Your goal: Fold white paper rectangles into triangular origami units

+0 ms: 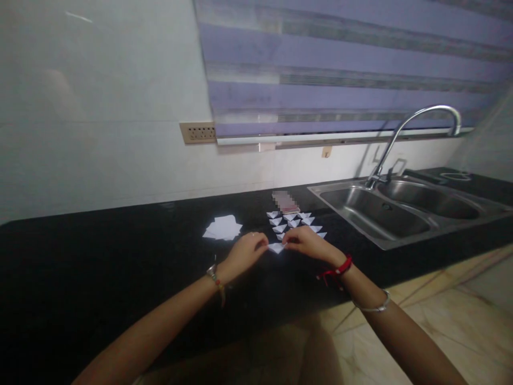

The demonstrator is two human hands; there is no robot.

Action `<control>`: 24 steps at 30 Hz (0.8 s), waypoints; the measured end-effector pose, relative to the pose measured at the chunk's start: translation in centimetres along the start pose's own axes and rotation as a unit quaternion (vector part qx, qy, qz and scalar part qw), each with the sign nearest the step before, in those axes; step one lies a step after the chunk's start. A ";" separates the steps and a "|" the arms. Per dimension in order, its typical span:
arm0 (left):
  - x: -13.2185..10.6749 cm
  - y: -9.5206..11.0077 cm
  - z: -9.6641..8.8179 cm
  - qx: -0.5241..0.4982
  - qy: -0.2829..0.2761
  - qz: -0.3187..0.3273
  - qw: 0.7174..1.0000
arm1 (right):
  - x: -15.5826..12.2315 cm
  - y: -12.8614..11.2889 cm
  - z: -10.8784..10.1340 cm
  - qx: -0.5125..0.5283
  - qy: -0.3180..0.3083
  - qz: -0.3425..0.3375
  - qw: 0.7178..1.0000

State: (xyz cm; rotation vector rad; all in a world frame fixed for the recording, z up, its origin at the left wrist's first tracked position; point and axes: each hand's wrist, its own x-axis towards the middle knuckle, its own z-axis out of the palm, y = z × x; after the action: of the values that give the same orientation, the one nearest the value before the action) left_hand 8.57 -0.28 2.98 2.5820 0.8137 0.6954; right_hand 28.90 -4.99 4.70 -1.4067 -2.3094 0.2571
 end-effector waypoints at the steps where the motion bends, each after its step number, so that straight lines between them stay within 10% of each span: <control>1: 0.8 0.5 0.8 0.016 -0.003 0.012 1.000 | -0.7 0.7 -0.5 -0.015 -0.002 0.010 1.000; 10: 5.6 2.6 6.4 0.070 0.035 0.057 0.995 | -3.7 6.2 -1.6 -0.107 -0.006 0.026 0.994; 24: 6.6 2.3 8.6 0.091 0.062 -0.004 0.994 | -2.8 8.9 -1.1 -0.119 -0.001 -0.016 0.993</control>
State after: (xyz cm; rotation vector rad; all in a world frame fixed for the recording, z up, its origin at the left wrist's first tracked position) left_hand 18.97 0.40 -0.72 2.7168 0.9670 0.8226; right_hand 37.68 -3.29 1.69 -1.4791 -2.4263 -0.0288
